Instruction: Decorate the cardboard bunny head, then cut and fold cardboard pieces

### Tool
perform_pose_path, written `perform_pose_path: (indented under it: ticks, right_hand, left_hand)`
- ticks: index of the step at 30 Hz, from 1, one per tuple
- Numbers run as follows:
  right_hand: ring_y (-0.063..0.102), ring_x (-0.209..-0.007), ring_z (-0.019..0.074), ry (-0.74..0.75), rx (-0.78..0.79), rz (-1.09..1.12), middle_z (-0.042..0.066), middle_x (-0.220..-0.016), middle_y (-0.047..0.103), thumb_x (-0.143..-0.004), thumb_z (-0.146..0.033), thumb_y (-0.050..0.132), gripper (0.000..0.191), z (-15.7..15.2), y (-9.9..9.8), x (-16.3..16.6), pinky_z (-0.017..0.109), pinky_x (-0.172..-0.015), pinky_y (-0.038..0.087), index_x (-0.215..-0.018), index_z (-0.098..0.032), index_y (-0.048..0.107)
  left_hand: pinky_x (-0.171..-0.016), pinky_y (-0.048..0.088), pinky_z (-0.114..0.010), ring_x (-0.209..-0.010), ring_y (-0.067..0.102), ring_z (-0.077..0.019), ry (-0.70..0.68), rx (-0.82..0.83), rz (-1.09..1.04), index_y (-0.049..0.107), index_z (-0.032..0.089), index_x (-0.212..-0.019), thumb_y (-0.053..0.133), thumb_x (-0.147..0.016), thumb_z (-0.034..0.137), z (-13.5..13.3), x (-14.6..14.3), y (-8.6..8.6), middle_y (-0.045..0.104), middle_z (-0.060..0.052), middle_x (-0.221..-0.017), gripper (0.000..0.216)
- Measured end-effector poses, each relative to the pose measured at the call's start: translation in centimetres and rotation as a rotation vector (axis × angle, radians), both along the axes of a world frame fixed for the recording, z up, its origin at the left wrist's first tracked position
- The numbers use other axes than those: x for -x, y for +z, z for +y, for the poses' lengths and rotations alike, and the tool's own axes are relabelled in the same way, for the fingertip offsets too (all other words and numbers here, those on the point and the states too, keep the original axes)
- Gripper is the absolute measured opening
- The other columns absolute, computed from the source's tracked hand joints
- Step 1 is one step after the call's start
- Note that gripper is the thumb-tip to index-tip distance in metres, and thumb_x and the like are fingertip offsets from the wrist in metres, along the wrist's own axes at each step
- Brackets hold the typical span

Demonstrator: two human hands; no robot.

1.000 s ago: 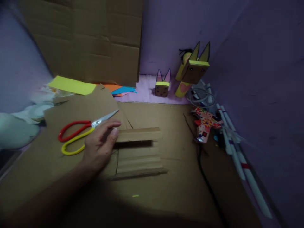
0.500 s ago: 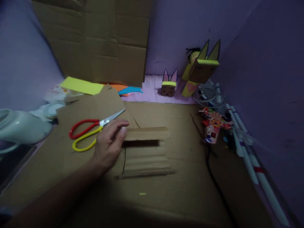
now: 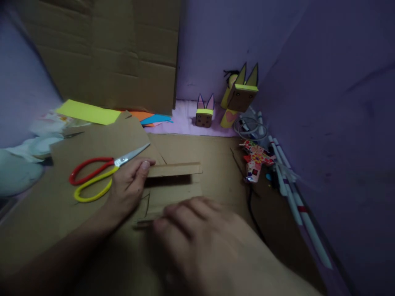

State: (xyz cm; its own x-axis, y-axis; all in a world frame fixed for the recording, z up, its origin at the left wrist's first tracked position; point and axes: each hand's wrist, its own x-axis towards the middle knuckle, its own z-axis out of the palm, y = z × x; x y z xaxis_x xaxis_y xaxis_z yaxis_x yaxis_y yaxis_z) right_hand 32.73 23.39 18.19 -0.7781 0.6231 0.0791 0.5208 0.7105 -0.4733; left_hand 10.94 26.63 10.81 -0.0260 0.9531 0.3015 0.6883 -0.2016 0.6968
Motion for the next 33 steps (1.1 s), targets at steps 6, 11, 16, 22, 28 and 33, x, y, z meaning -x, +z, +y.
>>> perform_pose_path:
  ticks: [6,11,16,22,28,33]
  right_hand:
    - [0.065,-0.079,0.0194,-0.095,0.267,-0.193,0.004,-0.093,0.069,-0.076,-0.016,0.061,0.026,1.2,-2.3,-0.3,0.028,-0.068,0.049,-0.102,-0.022,0.064]
    - [0.062,-0.077,0.0157,-0.177,0.429,-0.154,0.004,-0.083,0.067,-0.078,-0.012,0.055,0.014,1.0,-3.2,0.2,0.023,-0.068,0.043,-0.085,-0.019,0.065]
    - [0.059,-0.074,0.0154,-0.160,0.453,-0.197,0.003,-0.079,0.064,-0.076,-0.012,0.055,0.010,1.4,-2.6,0.4,0.023,-0.064,0.039,-0.075,-0.018,0.063]
    - [0.061,-0.074,0.0163,-0.091,0.417,-0.265,0.005,-0.080,0.067,-0.077,-0.016,0.053,0.012,1.3,-2.8,0.1,0.024,-0.065,0.041,-0.079,-0.018,0.065]
    - [0.062,-0.074,0.0149,0.083,0.112,-0.207,0.002,-0.079,0.070,-0.077,-0.016,0.061,0.007,0.1,-4.4,-0.1,0.023,-0.070,0.045,-0.078,-0.019,0.067]
    - [0.063,-0.070,0.0130,0.029,-0.273,0.032,0.002,-0.086,0.073,-0.082,-0.013,0.057,0.011,-1.8,-6.2,-0.7,0.021,-0.070,0.049,-0.076,-0.016,0.066]
  left_hand:
    - [-0.077,0.047,-0.032,-0.085,0.059,-0.0185,-0.129,-0.164,0.078,0.063,0.014,-0.090,0.044,-0.092,0.021,0.3,0.0,-0.3,0.065,-0.008,-0.089,0.020]
    - [-0.077,0.045,-0.040,-0.092,0.053,-0.0262,-0.345,-0.363,0.341,0.066,0.016,-0.094,0.060,-0.082,0.021,0.0,-0.1,0.9,0.061,-0.013,-0.095,0.015]
    - [-0.048,0.032,-0.028,-0.055,0.041,-0.0156,-0.458,-0.609,0.409,0.062,0.012,-0.091,0.055,-0.076,0.008,-1.2,-0.1,1.8,0.052,-0.001,-0.057,0.017]
    - [-0.060,0.047,-0.030,-0.076,0.060,-0.0189,-0.596,-0.202,0.438,0.061,0.014,-0.105,0.049,-0.085,0.013,-1.3,-0.7,1.7,0.067,-0.009,-0.089,0.024]
    - [-0.110,0.022,-0.051,-0.137,0.024,-0.0298,-0.588,0.270,0.611,0.036,0.017,-0.138,0.055,-0.081,0.051,0.5,0.2,0.3,0.028,-0.014,-0.149,0.069]
    - [-0.113,0.007,-0.050,-0.141,0.004,-0.0264,-0.622,0.432,0.615,0.019,0.016,-0.145,0.056,-0.068,0.070,1.1,0.5,-0.2,0.006,-0.013,-0.153,0.101]
